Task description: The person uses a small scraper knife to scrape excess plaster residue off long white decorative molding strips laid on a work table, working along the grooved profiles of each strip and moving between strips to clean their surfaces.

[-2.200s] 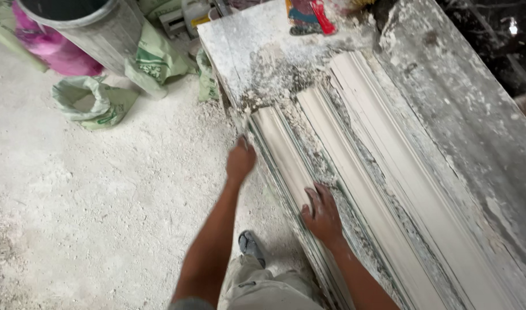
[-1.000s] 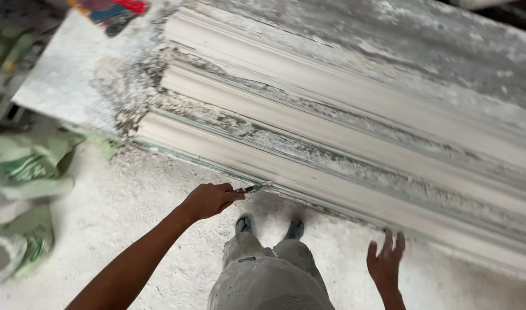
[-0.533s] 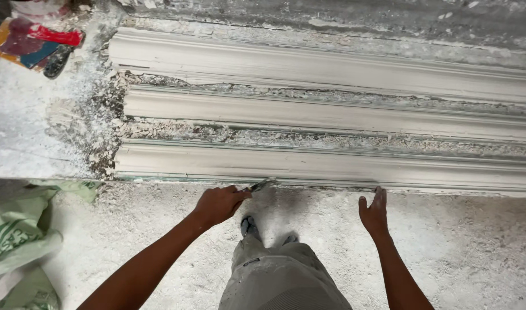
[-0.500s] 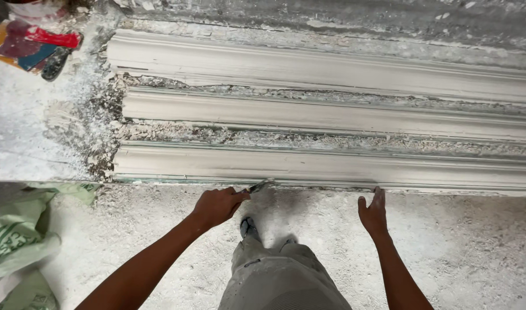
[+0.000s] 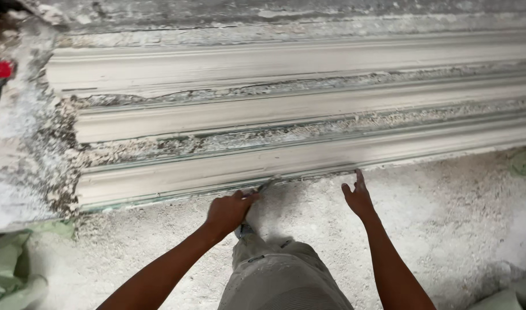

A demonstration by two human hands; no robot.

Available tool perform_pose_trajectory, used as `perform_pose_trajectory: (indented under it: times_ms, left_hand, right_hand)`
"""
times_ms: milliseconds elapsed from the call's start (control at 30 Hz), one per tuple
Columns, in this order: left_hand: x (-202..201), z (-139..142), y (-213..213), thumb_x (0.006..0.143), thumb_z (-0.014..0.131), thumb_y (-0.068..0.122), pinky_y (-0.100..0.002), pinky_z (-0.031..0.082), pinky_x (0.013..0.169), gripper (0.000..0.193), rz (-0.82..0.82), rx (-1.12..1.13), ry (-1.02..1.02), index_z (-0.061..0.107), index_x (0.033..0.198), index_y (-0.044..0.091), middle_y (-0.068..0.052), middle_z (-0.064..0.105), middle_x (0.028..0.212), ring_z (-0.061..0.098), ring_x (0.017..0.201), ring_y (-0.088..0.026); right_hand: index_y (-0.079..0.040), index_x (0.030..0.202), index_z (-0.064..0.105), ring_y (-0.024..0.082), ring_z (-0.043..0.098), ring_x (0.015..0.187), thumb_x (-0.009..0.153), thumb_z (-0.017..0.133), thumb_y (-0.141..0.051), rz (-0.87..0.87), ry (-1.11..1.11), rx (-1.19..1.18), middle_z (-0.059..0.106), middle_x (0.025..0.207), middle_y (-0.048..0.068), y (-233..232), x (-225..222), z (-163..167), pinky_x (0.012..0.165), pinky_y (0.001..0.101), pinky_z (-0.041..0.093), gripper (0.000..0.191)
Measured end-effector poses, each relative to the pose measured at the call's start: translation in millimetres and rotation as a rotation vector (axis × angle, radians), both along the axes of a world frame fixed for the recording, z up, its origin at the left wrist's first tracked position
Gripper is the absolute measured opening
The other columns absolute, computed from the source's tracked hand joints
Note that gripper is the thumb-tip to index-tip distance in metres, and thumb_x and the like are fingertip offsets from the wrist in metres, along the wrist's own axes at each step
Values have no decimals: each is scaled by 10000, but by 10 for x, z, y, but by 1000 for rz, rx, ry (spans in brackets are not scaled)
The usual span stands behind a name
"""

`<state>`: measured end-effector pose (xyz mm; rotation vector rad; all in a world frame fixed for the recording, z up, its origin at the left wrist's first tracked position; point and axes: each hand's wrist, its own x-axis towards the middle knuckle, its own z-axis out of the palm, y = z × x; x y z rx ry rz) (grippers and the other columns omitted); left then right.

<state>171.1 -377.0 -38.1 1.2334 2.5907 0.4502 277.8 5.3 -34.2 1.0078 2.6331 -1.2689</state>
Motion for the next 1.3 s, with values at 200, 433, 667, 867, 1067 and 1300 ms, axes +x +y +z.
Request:
perform_pose_trajectory:
  times_ms: [200, 433, 667, 867, 1067, 1300]
  left_hand:
    - [315, 23, 1239, 1001, 498, 223, -509, 562, 479, 342, 11, 40, -6, 609, 1324, 233, -170, 699, 1008, 724, 542, -257]
    - [404, 75, 2070, 1046, 475, 166, -451, 574, 480, 366, -54, -12, -117, 586, 1388, 232, -177, 698, 970, 715, 655, -296]
    - [218, 311, 1279, 1015, 528, 213, -430, 555, 445, 389, -29, -126, -91, 605, 1392, 274, -180, 705, 1020, 700, 601, -284]
    - [506, 189, 2763, 1072, 503, 194, -427, 541, 466, 352, -35, -67, -105, 607, 1400, 268, -129, 738, 941, 731, 623, -269]
    - [912, -10, 4347, 991, 577, 215, -443, 549, 497, 318, -1, 77, 57, 654, 1294, 267, -117, 732, 897, 710, 684, -279]
    - [741, 155, 3484, 1026, 483, 239, -367, 540, 343, 396, 80, -209, 93, 574, 1390, 366, -169, 689, 1129, 675, 490, -237]
  right_hand:
    - [-139, 1648, 105, 403, 423, 1451, 956, 585, -211, -69, 14, -59, 248, 1693, 150, -47, 13, 33, 1097, 443, 439, 846]
    - [-58, 1613, 250, 356, 446, 1460, 1000, 550, -141, 27, 159, -21, 385, 1638, 179, 292, 151, 89, 1159, 414, 391, 687]
    - [-54, 1546, 384, 252, 588, 1300, 998, 574, -184, -153, 101, -172, 516, 1544, 150, 675, 727, -82, 1034, 353, 475, 594]
    - [-109, 1505, 474, 182, 633, 1133, 985, 590, -209, -144, 41, -313, 584, 1471, 96, 1112, 941, -271, 858, 319, 529, 542]
    - [-99, 1479, 523, 173, 637, 1022, 998, 591, -249, -21, 70, -405, 641, 1399, 81, 2008, 986, -347, 820, 338, 523, 508]
    - [-99, 1440, 535, 200, 667, 1137, 1032, 552, -269, -92, 28, -428, 634, 1354, 106, 3017, 1398, -456, 899, 373, 552, 442]
